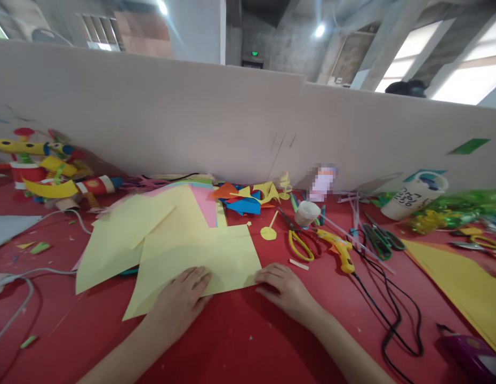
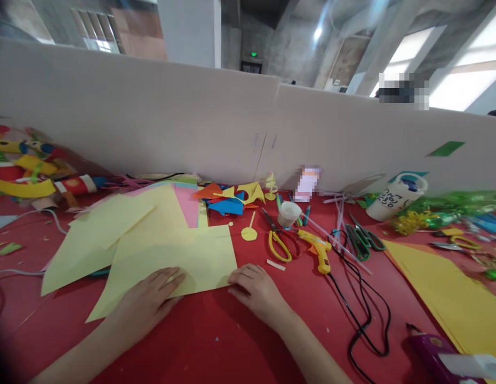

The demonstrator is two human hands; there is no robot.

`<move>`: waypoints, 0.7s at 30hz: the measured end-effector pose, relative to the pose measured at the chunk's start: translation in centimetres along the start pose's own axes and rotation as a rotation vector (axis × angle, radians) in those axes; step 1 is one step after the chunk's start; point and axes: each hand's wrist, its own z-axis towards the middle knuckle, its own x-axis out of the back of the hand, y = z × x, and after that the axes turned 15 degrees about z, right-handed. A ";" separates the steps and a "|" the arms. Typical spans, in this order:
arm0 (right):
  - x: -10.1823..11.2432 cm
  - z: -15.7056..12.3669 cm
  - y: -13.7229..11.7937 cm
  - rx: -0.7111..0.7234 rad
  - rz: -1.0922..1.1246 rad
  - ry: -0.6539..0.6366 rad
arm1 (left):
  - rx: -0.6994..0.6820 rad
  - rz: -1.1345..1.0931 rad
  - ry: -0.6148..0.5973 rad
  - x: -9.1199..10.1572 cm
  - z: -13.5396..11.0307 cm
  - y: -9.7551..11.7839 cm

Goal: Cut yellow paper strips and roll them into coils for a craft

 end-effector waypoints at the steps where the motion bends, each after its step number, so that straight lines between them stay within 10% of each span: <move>1: 0.0 0.1 0.1 -0.004 0.006 -0.002 | 0.002 -0.010 0.018 -0.1 -0.1 0.0; 10: -0.2 0.6 0.5 0.028 0.007 0.012 | -0.075 -0.363 0.182 0.6 0.6 0.8; 21: 0.2 0.2 0.7 0.051 0.026 0.037 | 0.035 -0.662 0.037 -0.5 0.7 0.1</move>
